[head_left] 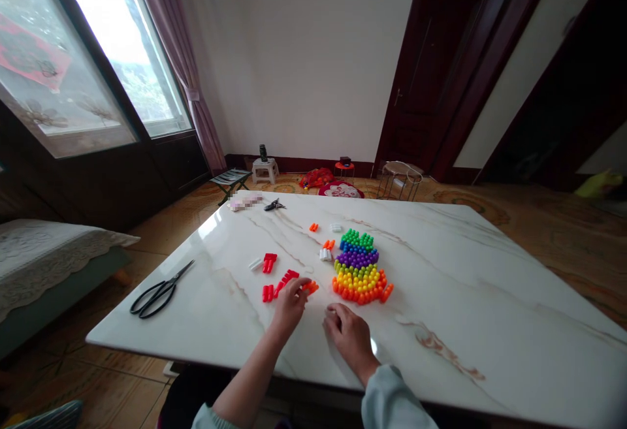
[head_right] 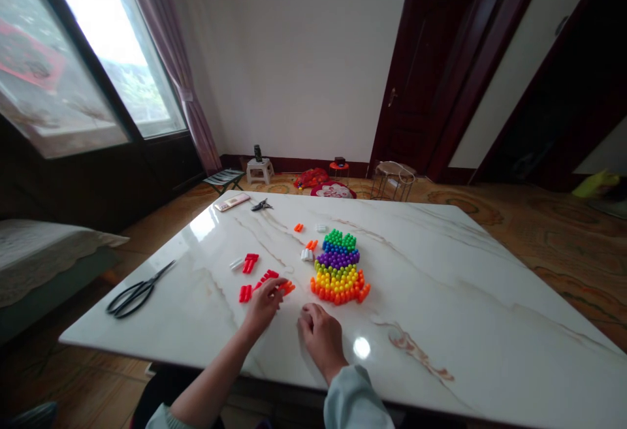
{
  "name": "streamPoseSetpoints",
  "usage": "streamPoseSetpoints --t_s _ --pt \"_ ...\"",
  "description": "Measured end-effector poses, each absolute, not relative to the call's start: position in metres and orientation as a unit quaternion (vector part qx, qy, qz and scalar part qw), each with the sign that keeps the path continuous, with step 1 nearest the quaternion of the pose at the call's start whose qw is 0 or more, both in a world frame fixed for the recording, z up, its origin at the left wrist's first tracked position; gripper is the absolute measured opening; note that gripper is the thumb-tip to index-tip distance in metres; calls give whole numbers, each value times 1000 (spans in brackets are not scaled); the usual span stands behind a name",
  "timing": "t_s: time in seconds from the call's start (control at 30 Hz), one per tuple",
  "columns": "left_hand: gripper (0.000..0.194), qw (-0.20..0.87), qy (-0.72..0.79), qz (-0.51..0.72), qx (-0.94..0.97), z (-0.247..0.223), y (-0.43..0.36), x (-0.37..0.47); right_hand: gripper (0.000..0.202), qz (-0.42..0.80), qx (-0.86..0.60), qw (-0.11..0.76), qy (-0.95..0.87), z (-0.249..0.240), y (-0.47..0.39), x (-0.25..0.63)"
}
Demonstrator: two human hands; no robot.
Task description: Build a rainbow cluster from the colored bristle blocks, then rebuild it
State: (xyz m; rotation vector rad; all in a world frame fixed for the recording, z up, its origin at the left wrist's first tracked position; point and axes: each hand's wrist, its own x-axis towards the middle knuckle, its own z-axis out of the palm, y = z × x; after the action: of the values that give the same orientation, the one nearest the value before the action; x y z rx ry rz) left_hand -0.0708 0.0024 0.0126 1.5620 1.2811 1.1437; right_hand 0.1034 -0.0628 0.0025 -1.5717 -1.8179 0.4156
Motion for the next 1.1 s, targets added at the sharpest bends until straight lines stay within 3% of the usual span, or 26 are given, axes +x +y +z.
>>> streamPoseSetpoints --t_s 0.1,0.2,0.43,0.6,0.8,1.1 --pt "35 546 462 430 552 4 -14 -55 38 194 -615 388 -659 -1 -61 105" --pt "36 603 412 441 522 0 -23 -46 31 214 -604 422 -641 -3 -61 107" --pt "15 503 413 431 624 6 -24 -43 21 251 -559 490 -620 -1 -59 106" --pt "24 493 451 420 614 5 -28 -41 25 220 -585 503 -597 2 -66 127" --pt "15 467 453 423 630 2 -27 -42 26 101 -686 464 -552 0 -79 188" --pt "14 413 450 407 679 3 -26 -44 28 89 -690 476 -538 -11 -63 207"
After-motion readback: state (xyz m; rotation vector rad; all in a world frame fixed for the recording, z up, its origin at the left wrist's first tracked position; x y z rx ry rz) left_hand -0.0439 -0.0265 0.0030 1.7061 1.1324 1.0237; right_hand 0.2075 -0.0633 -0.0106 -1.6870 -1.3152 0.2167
